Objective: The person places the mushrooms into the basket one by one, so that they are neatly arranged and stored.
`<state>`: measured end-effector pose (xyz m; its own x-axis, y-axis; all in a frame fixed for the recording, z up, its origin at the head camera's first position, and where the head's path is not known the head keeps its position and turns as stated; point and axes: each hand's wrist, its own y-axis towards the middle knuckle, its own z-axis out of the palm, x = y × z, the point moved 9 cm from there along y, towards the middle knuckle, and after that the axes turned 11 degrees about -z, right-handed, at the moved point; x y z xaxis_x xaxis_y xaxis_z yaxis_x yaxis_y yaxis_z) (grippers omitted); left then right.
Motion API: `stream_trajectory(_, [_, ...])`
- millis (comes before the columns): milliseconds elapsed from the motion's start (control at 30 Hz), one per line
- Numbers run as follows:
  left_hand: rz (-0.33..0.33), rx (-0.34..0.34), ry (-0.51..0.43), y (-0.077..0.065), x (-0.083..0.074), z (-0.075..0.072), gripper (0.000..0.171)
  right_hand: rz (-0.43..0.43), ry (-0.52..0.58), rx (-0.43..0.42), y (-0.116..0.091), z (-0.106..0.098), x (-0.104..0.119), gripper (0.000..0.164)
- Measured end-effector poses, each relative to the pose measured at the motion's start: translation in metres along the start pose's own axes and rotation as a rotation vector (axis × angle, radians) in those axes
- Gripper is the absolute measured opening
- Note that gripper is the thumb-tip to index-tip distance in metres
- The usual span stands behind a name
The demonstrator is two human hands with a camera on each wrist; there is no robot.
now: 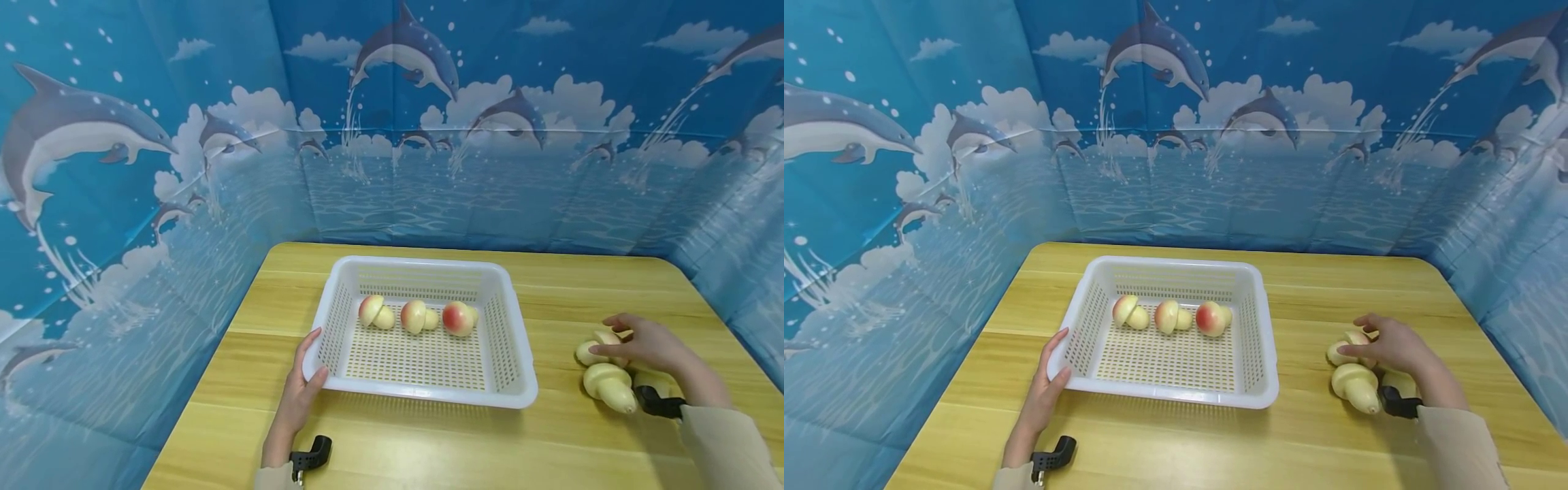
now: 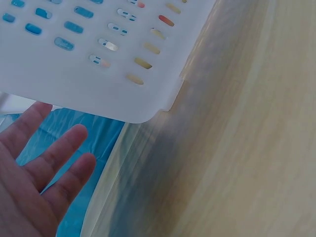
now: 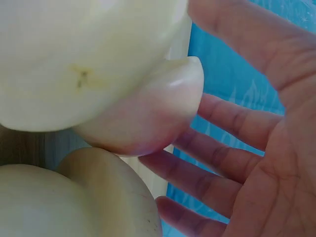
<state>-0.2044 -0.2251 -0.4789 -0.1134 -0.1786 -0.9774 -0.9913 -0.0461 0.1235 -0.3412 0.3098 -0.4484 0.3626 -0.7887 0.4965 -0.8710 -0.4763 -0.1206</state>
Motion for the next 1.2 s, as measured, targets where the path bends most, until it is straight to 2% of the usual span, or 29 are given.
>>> stream_trajectory(300, [0.0,0.0,0.003,-0.0001,0.0009,-0.0003,0.061,0.013,-0.055,0.036,0.004,0.0033,-0.0055,0.083])
stream_trajectory(533, [0.003,0.001,0.004,-0.0001,0.0009,-0.0001,0.061,0.018,-0.055,0.042,0.0059,0.0049,-0.0057,0.084])
stream_trajectory(1200, [0.001,0.004,0.0,0.0012,0.0017,0.0005,0.061,0.031,-0.054,0.007,0.0075,0.0071,-0.0088,0.082])
